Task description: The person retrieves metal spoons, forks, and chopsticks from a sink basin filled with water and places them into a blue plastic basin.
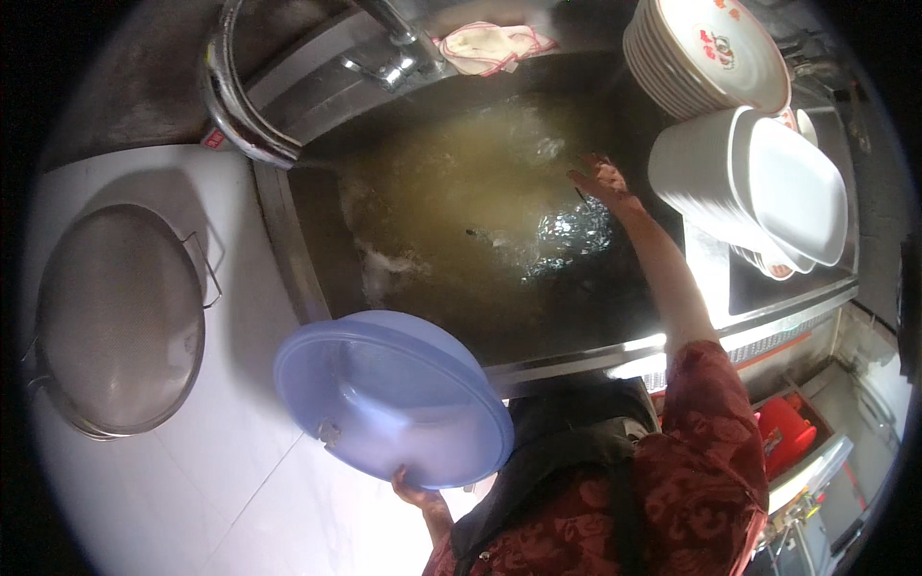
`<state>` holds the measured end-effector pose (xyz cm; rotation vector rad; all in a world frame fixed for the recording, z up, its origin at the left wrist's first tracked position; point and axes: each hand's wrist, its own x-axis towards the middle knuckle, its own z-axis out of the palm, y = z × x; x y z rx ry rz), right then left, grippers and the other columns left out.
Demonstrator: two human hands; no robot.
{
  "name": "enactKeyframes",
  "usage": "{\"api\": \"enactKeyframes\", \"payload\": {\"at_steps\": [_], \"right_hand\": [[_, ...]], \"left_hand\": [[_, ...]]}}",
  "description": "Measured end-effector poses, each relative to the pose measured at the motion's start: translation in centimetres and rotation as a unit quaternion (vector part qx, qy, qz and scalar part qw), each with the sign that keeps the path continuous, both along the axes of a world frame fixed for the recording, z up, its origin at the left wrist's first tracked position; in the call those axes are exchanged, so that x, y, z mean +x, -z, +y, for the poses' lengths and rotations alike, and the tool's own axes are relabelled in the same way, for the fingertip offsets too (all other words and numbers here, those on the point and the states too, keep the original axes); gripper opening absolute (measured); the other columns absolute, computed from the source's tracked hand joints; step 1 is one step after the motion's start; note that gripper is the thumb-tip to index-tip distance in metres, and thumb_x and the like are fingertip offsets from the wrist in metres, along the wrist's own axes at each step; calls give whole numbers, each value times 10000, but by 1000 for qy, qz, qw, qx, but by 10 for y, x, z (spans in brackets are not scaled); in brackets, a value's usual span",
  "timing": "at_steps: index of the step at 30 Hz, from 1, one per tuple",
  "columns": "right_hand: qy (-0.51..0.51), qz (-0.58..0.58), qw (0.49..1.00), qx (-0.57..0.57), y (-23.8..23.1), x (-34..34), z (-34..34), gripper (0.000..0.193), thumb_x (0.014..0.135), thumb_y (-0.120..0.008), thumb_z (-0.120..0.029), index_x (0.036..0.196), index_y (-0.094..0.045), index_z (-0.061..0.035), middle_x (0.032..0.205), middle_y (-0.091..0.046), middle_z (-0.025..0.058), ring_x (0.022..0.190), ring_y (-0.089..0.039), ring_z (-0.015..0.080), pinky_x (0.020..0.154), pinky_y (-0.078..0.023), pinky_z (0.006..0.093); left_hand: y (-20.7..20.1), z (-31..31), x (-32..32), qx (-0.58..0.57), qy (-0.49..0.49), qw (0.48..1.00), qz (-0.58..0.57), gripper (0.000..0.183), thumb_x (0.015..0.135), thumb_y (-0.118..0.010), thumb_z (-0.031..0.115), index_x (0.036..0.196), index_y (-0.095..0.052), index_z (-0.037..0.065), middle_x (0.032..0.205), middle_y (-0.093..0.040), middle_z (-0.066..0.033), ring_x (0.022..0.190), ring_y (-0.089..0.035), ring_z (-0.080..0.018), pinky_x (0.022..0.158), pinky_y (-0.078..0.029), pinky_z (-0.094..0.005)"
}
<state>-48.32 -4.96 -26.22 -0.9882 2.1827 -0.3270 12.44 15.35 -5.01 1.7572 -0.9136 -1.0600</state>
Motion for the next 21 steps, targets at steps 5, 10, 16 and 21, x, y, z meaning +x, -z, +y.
{"api": "enactKeyframes", "payload": {"at_steps": [5, 10, 16, 21], "right_hand": [[-16, -14, 999, 39, 48, 45, 23, 713, 739, -601, -504, 1254, -415, -47, 1210, -479, 204, 1079, -486, 345, 926, -386, 413], [-77, -63, 992, -82, 96, 80, 77, 883, 727, -609, -535, 1331, -249, -1, 1267, -395, 257, 1155, -408, 386, 978, -331, 408], [-326, -23, 939, -108, 23, 126, 89, 916, 742, -590, -549, 1357, -184, -6, 1338, -289, 263, 1249, -286, 363, 1034, -244, 411], [-188, -228, 955, 12, -22, 88, 63, 909, 722, -617, -544, 1352, -233, -14, 1371, -269, 228, 1265, -271, 358, 1010, -282, 410]], "left_hand": [[8, 4, 7, -146, 152, 933, -293, 396, 757, -657, 243, 1057, -482, 52, 1042, -460, -77, 961, -499, -211, 791, -472, -330], [9, -1, 11, -40, 140, 963, -229, 432, 755, -663, 249, 1078, -469, 37, 1061, -441, -85, 963, -495, -216, 787, -473, -342], [5, 1, 4, -67, 107, 986, -112, 419, 775, -638, 261, 1083, -466, 34, 1095, -415, -83, 978, -487, -221, 791, -473, -351], [-5, -7, 7, -68, 173, 957, -222, 355, 747, -610, 231, 1022, -499, 35, 1037, -460, -72, 927, -505, -209, 785, -457, -342]]}}
